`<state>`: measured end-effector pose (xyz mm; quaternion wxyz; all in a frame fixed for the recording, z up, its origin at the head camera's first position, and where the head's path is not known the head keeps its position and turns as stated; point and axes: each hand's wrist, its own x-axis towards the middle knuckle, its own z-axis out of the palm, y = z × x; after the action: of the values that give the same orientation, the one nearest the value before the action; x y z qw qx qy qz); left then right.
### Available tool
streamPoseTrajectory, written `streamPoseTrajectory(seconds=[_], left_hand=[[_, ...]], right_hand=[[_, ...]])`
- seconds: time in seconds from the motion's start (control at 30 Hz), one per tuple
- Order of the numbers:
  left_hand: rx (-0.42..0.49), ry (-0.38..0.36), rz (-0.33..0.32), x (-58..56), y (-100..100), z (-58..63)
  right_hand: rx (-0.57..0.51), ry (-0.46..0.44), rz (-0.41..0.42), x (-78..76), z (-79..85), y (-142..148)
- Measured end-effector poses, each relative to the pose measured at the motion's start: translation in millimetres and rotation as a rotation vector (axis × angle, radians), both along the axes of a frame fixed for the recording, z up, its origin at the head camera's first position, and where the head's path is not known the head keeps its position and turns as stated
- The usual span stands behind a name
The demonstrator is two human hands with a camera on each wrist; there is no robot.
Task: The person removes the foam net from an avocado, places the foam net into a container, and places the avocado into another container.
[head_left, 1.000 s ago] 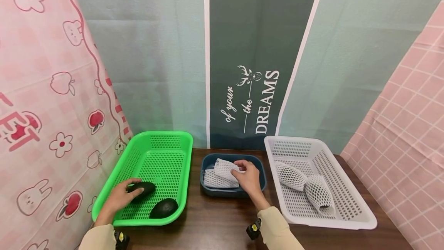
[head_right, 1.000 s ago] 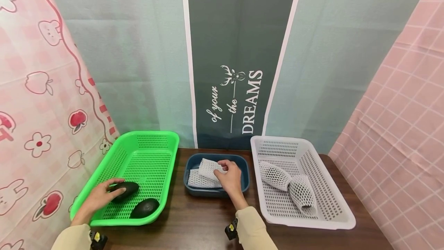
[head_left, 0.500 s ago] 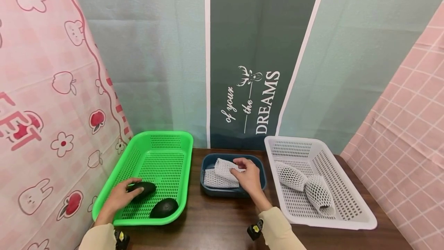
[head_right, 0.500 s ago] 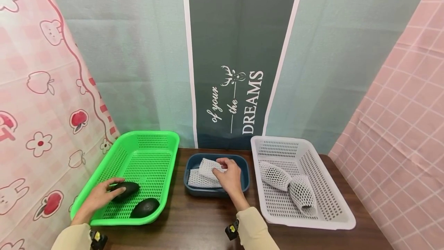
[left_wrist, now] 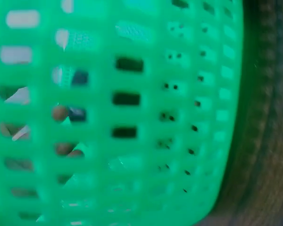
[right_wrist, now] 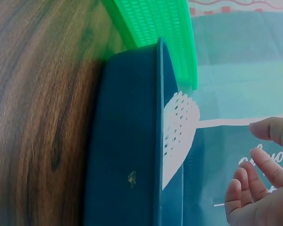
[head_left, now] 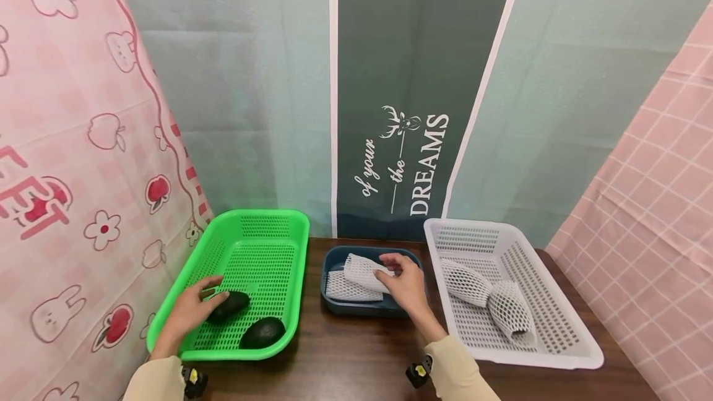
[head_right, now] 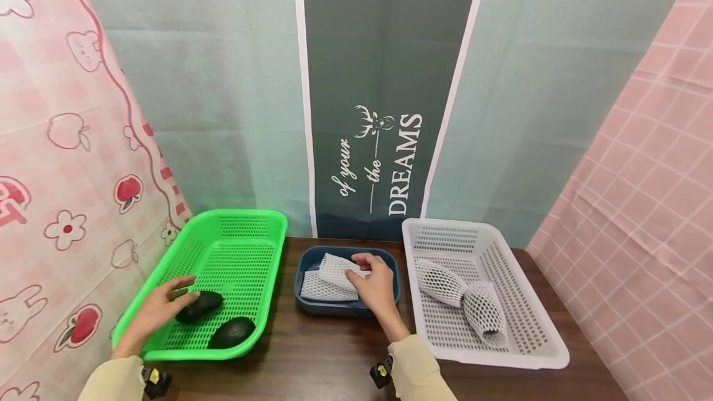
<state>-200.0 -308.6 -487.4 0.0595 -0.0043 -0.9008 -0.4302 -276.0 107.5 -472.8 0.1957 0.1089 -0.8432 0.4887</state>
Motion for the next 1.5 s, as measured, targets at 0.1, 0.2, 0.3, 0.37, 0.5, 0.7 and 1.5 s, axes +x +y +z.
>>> streamPoseTrajectory(seconds=[0.1, 0.2, 0.3, 0.37, 0.5, 0.7, 1.5], left_hand=[[0.008, 0.006, 0.016, -0.7, 6, 4.0], [0.011, 0.029, 0.05, -1.7, 14, 8.6], [0.023, 0.068, 0.083, -1.6, 22, 13.9], [0.039, 0.097, 0.098, -1.6, 27, 17.1], [0.042, 0.148, 0.122, -3.6, 36, 20.2], [0.055, 0.163, 0.123, -7.5, 46, 23.9], [0.186, 0.245, 0.022, -10.9, 110, 34.4]], right_hand=[[-0.012, 0.002, 0.021, 2.8, 1.8, 5], [-0.02, 0.005, 0.06, 4.2, 2.5, 8], [-0.013, -0.001, 0.083, 4.8, 3.2, 10], [-0.008, -0.01, 0.083, 5.5, 4.9, 11], [-0.022, -0.029, 0.083, 6.2, 9.2, 13], [-0.042, -0.046, 0.098, 6.8, 13.7, 17], [-0.043, -0.03, 0.068, 13.0, 17.5, 43]])
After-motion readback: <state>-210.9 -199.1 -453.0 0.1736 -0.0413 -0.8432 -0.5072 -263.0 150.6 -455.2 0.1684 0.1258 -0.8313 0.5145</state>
